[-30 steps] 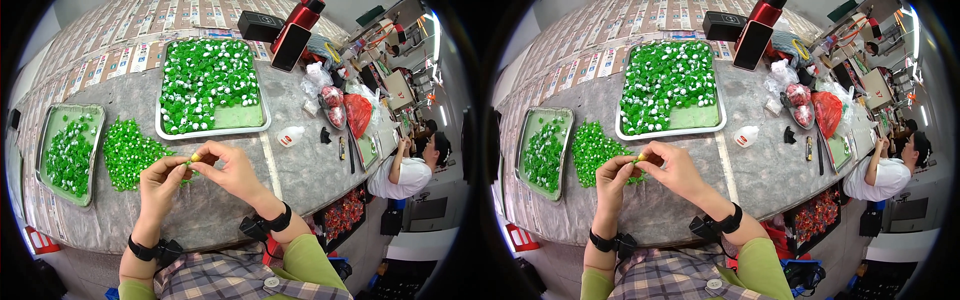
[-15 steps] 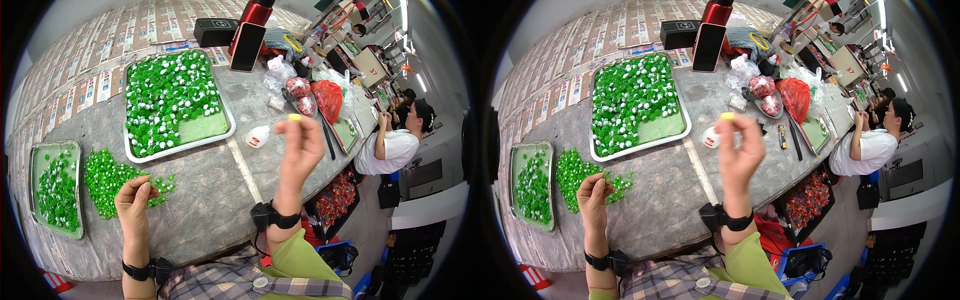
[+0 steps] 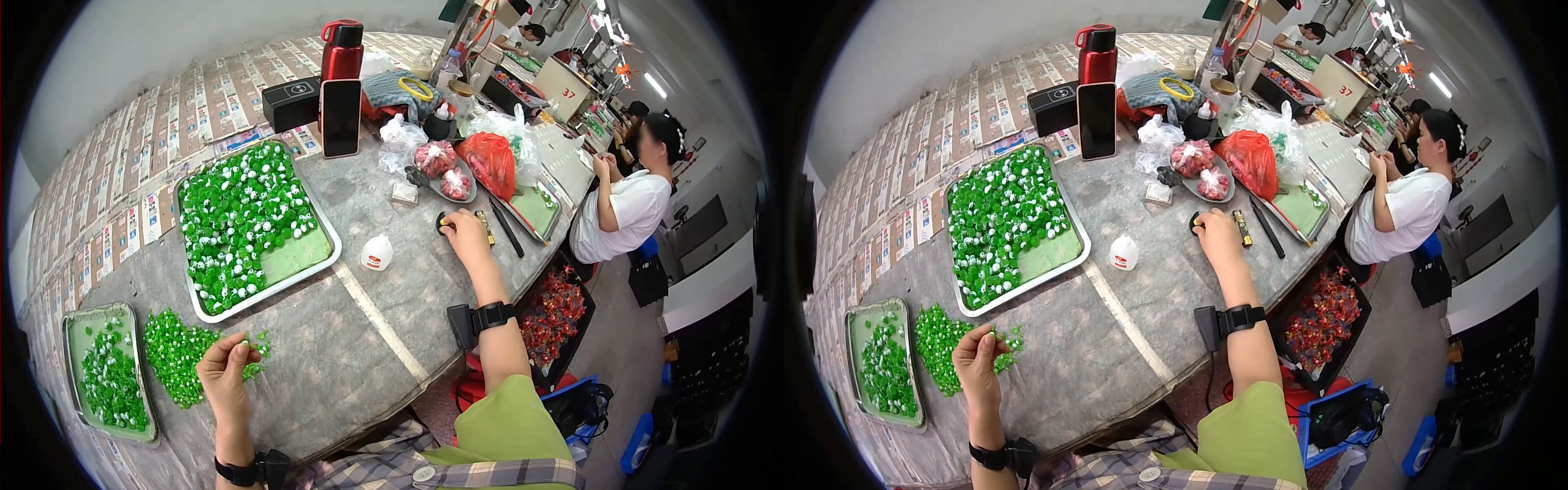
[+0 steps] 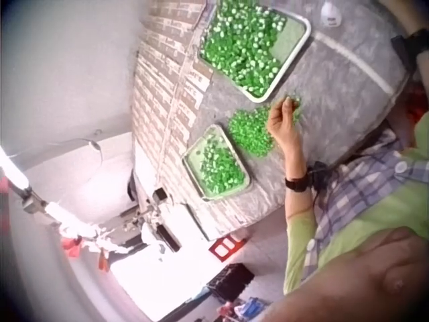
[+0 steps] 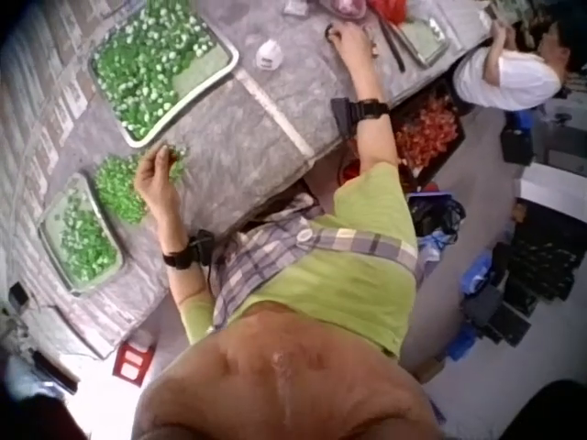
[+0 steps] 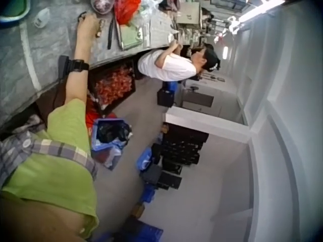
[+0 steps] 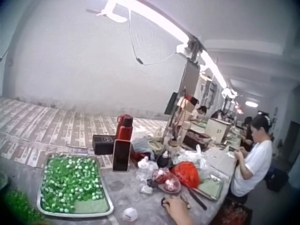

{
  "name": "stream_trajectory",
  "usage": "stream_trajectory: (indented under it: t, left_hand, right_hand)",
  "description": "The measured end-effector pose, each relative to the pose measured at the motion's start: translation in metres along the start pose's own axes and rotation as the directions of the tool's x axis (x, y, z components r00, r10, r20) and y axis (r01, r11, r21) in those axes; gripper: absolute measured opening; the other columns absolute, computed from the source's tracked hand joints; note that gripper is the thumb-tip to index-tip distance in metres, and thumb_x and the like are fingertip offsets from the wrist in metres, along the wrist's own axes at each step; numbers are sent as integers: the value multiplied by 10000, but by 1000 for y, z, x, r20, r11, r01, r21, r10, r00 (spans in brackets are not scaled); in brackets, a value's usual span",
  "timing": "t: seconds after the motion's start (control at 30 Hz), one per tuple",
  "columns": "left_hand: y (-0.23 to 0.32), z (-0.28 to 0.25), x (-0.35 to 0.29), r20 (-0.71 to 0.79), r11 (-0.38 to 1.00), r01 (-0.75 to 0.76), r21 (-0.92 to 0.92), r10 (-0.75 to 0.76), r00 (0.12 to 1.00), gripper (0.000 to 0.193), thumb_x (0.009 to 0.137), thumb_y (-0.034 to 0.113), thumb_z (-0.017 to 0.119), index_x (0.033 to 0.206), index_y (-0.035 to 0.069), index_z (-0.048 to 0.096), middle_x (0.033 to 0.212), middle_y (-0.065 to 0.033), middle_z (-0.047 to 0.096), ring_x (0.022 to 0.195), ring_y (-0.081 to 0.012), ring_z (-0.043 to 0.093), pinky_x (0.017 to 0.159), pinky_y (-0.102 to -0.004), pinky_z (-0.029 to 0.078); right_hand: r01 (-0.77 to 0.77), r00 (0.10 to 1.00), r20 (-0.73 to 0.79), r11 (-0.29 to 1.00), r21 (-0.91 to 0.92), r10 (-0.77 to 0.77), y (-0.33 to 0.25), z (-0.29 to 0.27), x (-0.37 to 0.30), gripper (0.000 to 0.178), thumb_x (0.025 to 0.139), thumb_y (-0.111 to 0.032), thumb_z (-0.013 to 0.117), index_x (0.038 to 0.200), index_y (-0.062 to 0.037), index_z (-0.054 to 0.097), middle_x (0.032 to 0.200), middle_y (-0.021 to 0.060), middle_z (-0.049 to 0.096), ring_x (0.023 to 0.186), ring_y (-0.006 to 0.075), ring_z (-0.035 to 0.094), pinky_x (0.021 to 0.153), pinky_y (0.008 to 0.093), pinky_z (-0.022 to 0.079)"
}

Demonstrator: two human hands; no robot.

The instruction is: The person assembles small figurines by applying glue from a bottle onto plastic body parts and pressing head pieces onto them by hand.

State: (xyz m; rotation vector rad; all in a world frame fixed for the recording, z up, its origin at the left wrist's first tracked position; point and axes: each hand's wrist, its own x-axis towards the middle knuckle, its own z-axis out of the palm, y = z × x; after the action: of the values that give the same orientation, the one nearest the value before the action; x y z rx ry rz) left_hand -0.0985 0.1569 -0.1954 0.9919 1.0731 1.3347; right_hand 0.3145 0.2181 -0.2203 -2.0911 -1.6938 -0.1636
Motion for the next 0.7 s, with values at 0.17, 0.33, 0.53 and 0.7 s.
stream_trajectory:
  t: [0.17,0.33,0.53,0.7]
  left_hand:
    - [21,48,13,240,990,82,117,-109,965,138,775,61,566,875,-31,593,719,-60,597,639,-107,570,602,-212,464]
    - [3,91,41,504,975,-13,221,-103,858,128,773,59,556,869,-6,610,852,-39,547,673,-88,533,600,-201,447]
    - [-29,142,55,584,782,-445,436,130,801,124,726,117,605,843,90,638,1145,-111,442,872,-221,545,679,-282,461]
    - [-44,162,63,603,772,-455,444,118,789,124,711,119,623,831,94,642,1197,-130,400,913,-222,540,734,-295,442]
  right_hand:
    - [-43,989,142,999,-8,43,9,-12,12,149,654,-131,637,758,-31,600,711,113,586,687,287,564,627,356,443]
    - [-274,955,288,580,767,70,-35,-31,11,165,712,-111,632,800,21,590,643,21,569,577,65,506,530,205,408]
    - [-247,963,263,192,950,-61,-80,-42,5,131,747,-91,603,841,-4,574,706,4,560,611,55,492,552,189,397]
    - [-283,954,292,115,952,-70,-92,-31,4,132,753,-87,598,847,2,572,714,8,558,624,58,489,559,191,399]
